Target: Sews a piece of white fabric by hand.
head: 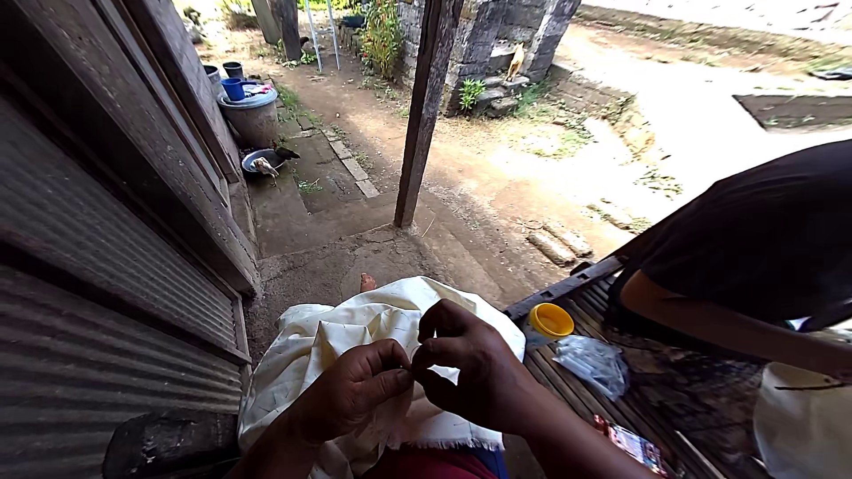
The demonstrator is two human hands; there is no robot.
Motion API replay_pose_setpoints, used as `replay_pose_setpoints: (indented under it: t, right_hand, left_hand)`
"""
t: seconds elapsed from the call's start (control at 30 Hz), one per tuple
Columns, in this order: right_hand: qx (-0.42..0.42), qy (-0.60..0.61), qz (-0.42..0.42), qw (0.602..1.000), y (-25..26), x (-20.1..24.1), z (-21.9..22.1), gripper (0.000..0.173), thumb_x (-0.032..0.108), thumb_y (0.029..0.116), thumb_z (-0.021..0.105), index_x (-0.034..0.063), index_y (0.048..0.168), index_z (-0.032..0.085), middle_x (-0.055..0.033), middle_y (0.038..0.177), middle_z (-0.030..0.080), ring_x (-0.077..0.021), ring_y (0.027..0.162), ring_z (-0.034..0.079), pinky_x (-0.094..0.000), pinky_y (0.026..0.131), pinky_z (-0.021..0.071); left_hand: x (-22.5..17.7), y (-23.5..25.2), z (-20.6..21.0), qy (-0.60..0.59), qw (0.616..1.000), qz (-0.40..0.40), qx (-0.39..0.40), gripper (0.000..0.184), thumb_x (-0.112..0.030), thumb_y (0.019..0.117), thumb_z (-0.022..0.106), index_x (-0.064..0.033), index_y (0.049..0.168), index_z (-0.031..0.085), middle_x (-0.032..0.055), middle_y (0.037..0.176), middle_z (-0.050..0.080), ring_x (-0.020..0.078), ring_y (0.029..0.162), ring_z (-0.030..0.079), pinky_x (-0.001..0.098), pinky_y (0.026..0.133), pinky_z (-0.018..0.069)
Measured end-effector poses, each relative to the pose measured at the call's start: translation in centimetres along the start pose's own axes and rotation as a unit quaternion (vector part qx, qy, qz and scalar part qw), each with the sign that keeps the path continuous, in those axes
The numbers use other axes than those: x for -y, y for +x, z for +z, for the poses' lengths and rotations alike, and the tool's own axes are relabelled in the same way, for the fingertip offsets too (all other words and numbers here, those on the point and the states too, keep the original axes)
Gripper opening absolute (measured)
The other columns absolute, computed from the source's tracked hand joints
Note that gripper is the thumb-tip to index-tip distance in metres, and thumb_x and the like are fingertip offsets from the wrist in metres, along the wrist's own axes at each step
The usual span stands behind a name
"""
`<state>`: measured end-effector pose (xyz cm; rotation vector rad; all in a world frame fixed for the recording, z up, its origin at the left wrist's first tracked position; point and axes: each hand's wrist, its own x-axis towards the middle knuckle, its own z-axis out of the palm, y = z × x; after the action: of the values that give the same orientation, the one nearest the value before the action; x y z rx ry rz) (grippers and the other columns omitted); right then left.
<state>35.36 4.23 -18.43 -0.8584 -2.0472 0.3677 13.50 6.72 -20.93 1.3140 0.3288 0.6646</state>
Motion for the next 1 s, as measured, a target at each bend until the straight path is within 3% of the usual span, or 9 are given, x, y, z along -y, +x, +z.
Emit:
replay_pose_setpoints:
  t: [0.13,0.27,0.4,0.53,0.63,0.73,0.8,0.9,1.0]
  right_hand:
    - [0.032,0.066,-0.023,0.997,0.1,-0.9,-0.6,0.005,0.020,0.0926,0.074,0.0159,0.096,0.077,-0.0033,0.096,0.059,-0.0019,0.089,0.055,-0.0123,0.078,0.0468]
    - [0.043,0.083,-0.035,0.995,0.0,-1.0,-0.4,0.009,0.019,0.0969,0.071,0.0128,0.092,0.075,-0.0043,0.095,0.059,-0.0037,0.091,0.056,-0.0142,0.079,0.0478]
    - [0.046,0.019,-0.027,0.998,0.0,-0.8,0.0,0.013,0.018,0.1003,0.064,0.0099,0.092,0.069,-0.0056,0.095,0.060,-0.0092,0.093,0.060,-0.0186,0.081,0.0512]
    - [0.030,0.029,-0.004,0.999,-0.2,-1.1,0.5,0.013,0.020,0.1004,0.064,0.0096,0.094,0.068,-0.0047,0.095,0.060,-0.0071,0.092,0.060,-0.0165,0.080,0.0505]
    - [0.026,0.054,0.051,0.997,-0.5,-1.8,0.6,0.015,0.020,0.1004,0.065,0.0056,0.103,0.067,-0.0041,0.094,0.062,-0.0034,0.081,0.056,-0.0146,0.072,0.0476]
    - [0.062,-0.008,0.102,0.993,-0.9,-2.2,0.5,0.013,0.020,0.0996,0.062,0.0095,0.095,0.069,-0.0020,0.085,0.062,-0.0070,0.075,0.061,-0.0209,0.068,0.0520]
    - [0.116,-0.026,0.050,0.992,-1.0,-1.7,0.2,0.012,0.018,0.0965,0.064,0.0103,0.091,0.071,-0.0041,0.082,0.063,-0.0138,0.074,0.064,-0.0293,0.065,0.0548]
    - [0.120,0.006,-0.054,0.991,-0.3,-0.6,0.1,0.015,0.018,0.1018,0.060,0.0104,0.094,0.070,-0.0040,0.081,0.060,-0.0143,0.075,0.061,-0.0266,0.067,0.0525]
    - [0.087,-0.033,0.014,0.996,0.3,-0.8,0.6,0.015,0.015,0.1026,0.054,0.0090,0.093,0.064,-0.0041,0.082,0.062,-0.0140,0.073,0.063,-0.0289,0.063,0.0534]
  left_hand:
    - [-0.1,-0.2,-0.1,-0.019,1.000,0.000,0.002,0.006,-0.012,0.1025,0.058,-0.0115,0.100,0.063,-0.0067,0.084,0.064,-0.0004,0.075,0.062,0.0176,0.070,0.0521]
    - [0.1,-0.1,-0.2,-0.024,0.999,-0.005,0.033,0.009,-0.015,0.1046,0.056,-0.0098,0.102,0.063,-0.0028,0.089,0.069,0.0035,0.081,0.067,0.0219,0.075,0.0558]
    - [0.5,-0.2,-0.1,0.027,0.999,0.017,0.022,0.018,-0.031,0.1047,0.056,-0.0131,0.106,0.058,-0.0090,0.086,0.059,-0.0019,0.076,0.056,0.0164,0.069,0.0464]
    - [0.4,-0.3,0.8,0.142,0.986,0.048,-0.070,0.013,-0.018,0.1043,0.056,-0.0080,0.098,0.060,-0.0063,0.077,0.059,-0.0013,0.067,0.055,0.0158,0.062,0.0465]
    - [0.6,-0.7,0.8,0.221,0.957,0.100,-0.159,0.011,-0.016,0.1000,0.064,-0.0066,0.100,0.071,-0.0021,0.096,0.068,0.0022,0.085,0.063,0.0181,0.075,0.0541]
    - [1.0,-1.1,0.4,0.323,0.902,0.140,-0.250,0.013,-0.024,0.0955,0.071,-0.0110,0.094,0.075,-0.0026,0.095,0.067,0.0040,0.089,0.063,0.0180,0.076,0.0537]
    - [1.1,-1.1,0.4,0.375,0.873,0.147,-0.276,0.016,-0.027,0.0945,0.072,-0.0121,0.092,0.076,-0.0044,0.090,0.065,0.0008,0.084,0.061,0.0144,0.073,0.0520]
    - [1.2,-1.1,1.0,0.412,0.868,0.149,-0.232,0.023,-0.033,0.0965,0.070,-0.0102,0.093,0.075,-0.0030,0.090,0.063,-0.0027,0.083,0.059,0.0107,0.072,0.0506]
    - [1.2,-1.0,1.6,0.407,0.876,0.169,-0.198,0.019,-0.027,0.0958,0.072,-0.0092,0.091,0.075,-0.0009,0.092,0.063,-0.0014,0.085,0.060,0.0111,0.074,0.0517]
